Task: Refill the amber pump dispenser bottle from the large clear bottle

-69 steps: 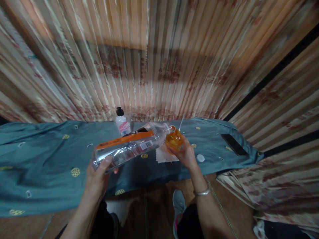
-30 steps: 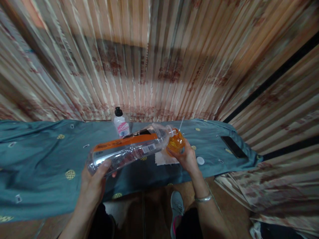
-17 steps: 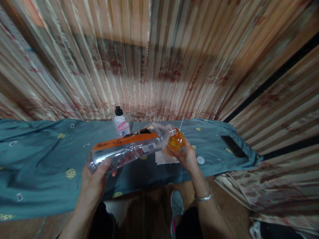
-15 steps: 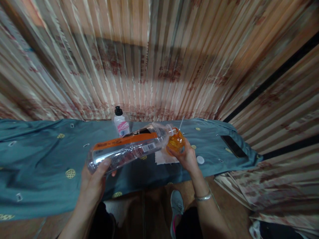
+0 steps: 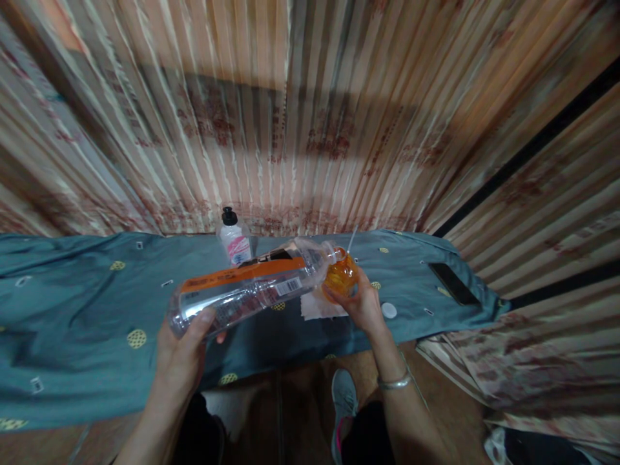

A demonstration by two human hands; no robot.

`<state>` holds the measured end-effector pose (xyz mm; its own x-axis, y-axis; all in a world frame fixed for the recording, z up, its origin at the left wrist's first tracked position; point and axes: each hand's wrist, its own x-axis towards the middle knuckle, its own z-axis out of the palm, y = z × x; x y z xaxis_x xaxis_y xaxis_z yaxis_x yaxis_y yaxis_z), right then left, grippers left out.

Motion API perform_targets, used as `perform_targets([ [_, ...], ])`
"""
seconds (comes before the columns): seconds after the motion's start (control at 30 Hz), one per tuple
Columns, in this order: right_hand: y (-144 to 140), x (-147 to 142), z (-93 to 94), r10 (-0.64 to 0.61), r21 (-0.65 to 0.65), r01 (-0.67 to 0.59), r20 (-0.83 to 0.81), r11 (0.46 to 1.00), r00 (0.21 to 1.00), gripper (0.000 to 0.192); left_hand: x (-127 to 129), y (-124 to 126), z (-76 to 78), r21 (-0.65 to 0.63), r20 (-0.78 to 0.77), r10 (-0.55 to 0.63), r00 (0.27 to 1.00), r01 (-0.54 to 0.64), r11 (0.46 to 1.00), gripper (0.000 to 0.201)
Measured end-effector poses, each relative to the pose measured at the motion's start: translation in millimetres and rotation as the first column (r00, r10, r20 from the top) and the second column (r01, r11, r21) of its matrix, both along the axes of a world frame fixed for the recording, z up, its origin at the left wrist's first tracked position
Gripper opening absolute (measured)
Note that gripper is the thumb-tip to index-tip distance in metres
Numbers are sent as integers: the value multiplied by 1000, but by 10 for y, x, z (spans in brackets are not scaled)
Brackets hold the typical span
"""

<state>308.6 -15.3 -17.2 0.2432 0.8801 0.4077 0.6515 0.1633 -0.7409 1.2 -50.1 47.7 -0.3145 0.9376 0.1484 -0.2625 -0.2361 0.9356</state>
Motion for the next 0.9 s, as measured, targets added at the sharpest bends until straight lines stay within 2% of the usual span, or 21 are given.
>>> perform_targets([
  [0.13,4,4,-4,10,11,-10,-5,1000,1000,66,20,9,13,-22,17,41,999,-40,999,58],
  [0.27,17,12,-19,25,25,-25,1,999,1000,65,26,8,27,-11,9,36,999,-36,999,54],
  [0.6,0,-4,-20,30,44,-30,12,999,999,66,25,25,38,-41,-11,57,998,-57,998,66],
  [0.9,15,-18,-28,6,37,-6,-9,999,1000,66,-4,0,17,-34,-28,46,999,-46,998,59],
])
